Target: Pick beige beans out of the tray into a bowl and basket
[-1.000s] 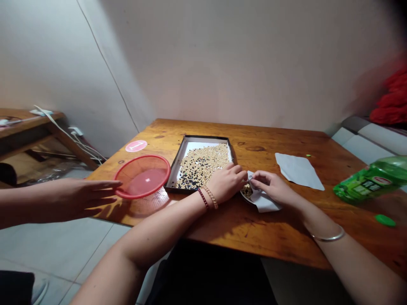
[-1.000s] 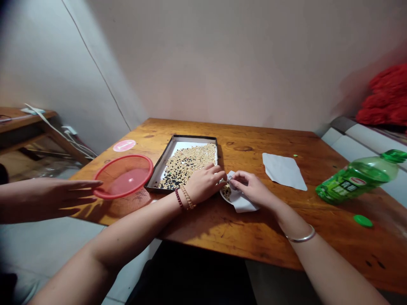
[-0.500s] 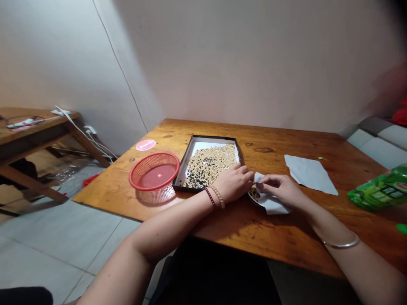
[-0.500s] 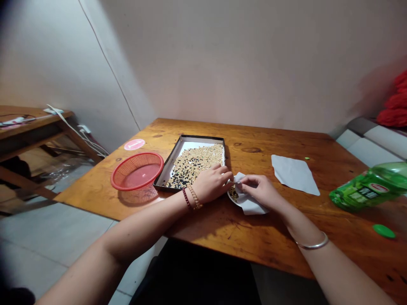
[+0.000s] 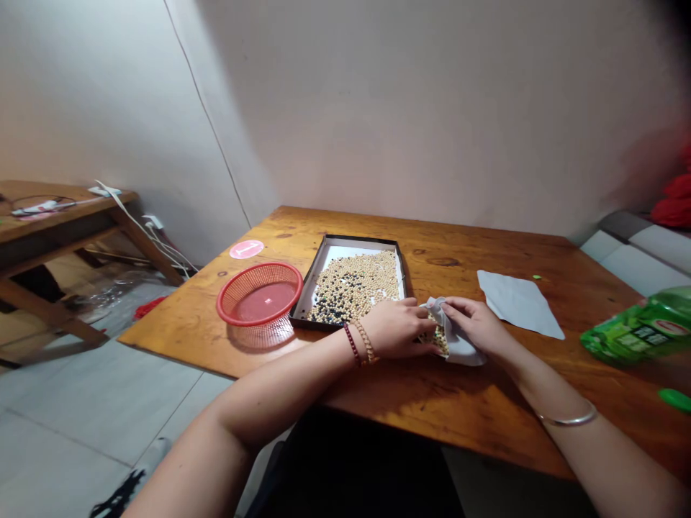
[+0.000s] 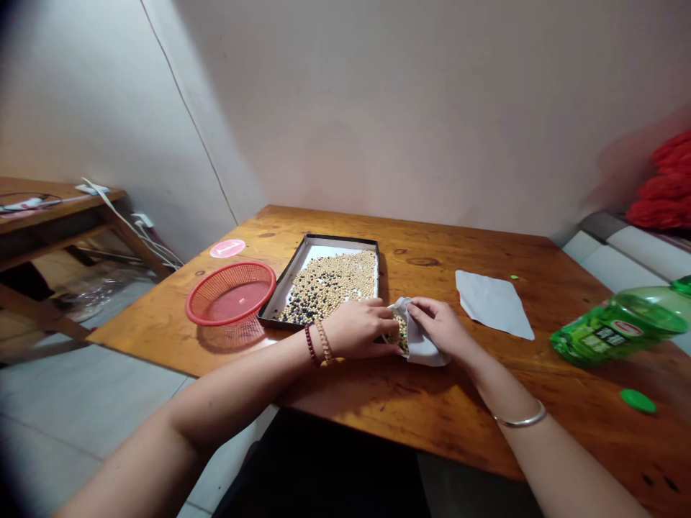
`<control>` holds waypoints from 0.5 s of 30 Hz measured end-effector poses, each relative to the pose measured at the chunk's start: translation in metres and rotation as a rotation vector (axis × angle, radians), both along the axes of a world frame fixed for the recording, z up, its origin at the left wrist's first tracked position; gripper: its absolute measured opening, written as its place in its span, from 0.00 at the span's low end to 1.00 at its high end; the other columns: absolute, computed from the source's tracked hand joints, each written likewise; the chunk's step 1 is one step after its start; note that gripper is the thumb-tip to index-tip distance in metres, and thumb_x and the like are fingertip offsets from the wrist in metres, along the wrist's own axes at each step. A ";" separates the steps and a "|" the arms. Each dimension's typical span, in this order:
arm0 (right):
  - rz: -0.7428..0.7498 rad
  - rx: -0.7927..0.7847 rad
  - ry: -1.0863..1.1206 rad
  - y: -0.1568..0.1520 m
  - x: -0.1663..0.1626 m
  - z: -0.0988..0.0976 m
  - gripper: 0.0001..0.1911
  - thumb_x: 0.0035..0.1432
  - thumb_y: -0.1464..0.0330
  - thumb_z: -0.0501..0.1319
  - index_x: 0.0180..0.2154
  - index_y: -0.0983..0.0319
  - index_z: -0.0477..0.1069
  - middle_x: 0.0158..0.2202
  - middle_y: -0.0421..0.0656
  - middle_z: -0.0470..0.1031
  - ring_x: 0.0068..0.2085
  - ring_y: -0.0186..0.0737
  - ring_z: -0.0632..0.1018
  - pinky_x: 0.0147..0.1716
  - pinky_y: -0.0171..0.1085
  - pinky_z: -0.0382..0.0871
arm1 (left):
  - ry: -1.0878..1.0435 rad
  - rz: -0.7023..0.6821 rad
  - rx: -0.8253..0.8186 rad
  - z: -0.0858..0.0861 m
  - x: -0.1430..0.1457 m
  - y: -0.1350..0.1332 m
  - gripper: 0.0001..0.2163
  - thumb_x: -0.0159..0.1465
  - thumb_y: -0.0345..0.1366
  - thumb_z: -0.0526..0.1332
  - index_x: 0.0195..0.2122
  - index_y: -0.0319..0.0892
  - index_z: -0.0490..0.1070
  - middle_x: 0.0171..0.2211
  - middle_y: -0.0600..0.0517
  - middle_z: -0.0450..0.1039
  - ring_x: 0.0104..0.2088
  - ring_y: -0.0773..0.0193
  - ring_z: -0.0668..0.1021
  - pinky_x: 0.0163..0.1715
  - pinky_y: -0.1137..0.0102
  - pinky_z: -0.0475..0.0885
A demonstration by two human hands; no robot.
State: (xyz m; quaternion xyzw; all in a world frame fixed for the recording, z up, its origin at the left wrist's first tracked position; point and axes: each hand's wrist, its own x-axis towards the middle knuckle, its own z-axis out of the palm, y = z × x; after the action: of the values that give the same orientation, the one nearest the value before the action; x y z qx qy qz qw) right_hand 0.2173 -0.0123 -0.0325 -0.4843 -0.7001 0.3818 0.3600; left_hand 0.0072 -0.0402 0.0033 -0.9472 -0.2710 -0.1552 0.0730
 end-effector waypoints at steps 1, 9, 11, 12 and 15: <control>0.002 -0.003 0.008 0.000 0.000 0.000 0.23 0.55 0.50 0.58 0.39 0.62 0.76 0.40 0.48 0.79 0.41 0.48 0.77 0.41 0.42 0.70 | 0.008 -0.011 -0.006 0.000 0.001 -0.001 0.19 0.65 0.53 0.51 0.36 0.43 0.71 0.37 0.51 0.73 0.37 0.61 0.72 0.28 0.69 0.66; -0.026 -0.016 -0.010 -0.008 -0.007 0.009 0.17 0.50 0.56 0.64 0.34 0.63 0.77 0.38 0.49 0.80 0.40 0.50 0.78 0.42 0.44 0.70 | 0.046 -0.072 -0.037 -0.005 0.002 -0.002 0.21 0.60 0.56 0.56 0.43 0.45 0.71 0.43 0.49 0.72 0.44 0.60 0.72 0.31 0.70 0.69; -0.037 -0.014 -0.026 -0.009 -0.009 0.011 0.16 0.49 0.57 0.64 0.33 0.63 0.77 0.37 0.48 0.80 0.39 0.49 0.78 0.42 0.44 0.71 | 0.049 -0.099 -0.019 -0.007 0.001 0.000 0.18 0.60 0.52 0.59 0.45 0.46 0.69 0.46 0.50 0.71 0.45 0.60 0.72 0.32 0.70 0.69; -0.037 -0.019 -0.031 -0.010 -0.009 0.011 0.15 0.48 0.57 0.65 0.32 0.62 0.77 0.36 0.48 0.80 0.39 0.49 0.79 0.41 0.44 0.71 | 0.049 -0.105 -0.013 -0.008 0.001 0.000 0.18 0.60 0.51 0.59 0.45 0.46 0.69 0.46 0.50 0.70 0.45 0.61 0.71 0.32 0.70 0.69; -0.017 -0.033 -0.050 -0.010 -0.007 0.010 0.15 0.46 0.59 0.66 0.32 0.62 0.77 0.35 0.48 0.80 0.37 0.48 0.79 0.40 0.44 0.71 | 0.061 -0.104 -0.020 -0.008 0.002 0.000 0.13 0.61 0.46 0.60 0.41 0.44 0.69 0.45 0.51 0.71 0.44 0.62 0.72 0.31 0.71 0.69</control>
State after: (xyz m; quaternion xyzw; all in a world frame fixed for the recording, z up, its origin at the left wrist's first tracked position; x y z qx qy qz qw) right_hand 0.2099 -0.0219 -0.0224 -0.5055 -0.6984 0.3778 0.3376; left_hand 0.0089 -0.0398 -0.0052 -0.9650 -0.2205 -0.1272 0.0638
